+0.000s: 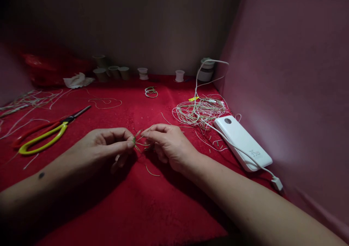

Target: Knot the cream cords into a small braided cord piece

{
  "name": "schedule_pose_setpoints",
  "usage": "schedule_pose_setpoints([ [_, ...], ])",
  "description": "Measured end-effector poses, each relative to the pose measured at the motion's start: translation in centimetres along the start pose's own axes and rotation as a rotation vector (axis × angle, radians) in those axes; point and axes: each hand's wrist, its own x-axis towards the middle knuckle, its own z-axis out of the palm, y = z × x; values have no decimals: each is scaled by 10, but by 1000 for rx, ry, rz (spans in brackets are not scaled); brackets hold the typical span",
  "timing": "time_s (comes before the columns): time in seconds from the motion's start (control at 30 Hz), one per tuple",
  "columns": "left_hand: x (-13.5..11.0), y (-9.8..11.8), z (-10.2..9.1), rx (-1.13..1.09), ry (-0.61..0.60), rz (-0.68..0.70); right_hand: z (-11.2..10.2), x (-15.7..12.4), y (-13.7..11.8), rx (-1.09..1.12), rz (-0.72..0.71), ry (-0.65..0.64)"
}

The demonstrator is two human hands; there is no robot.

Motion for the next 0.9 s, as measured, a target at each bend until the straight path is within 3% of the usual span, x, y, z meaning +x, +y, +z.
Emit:
schedule_pose_setpoints([
  [0.37,-1,0,3,105,112,75,1,-3,-7,86,-177,-61],
  [0.63,-5,-3,2,439,231,261,3,-10,-11,66,-247,-201],
  [0.9,-9,2,2,556,266,291,0,-13,-14,-158,-281,-94],
])
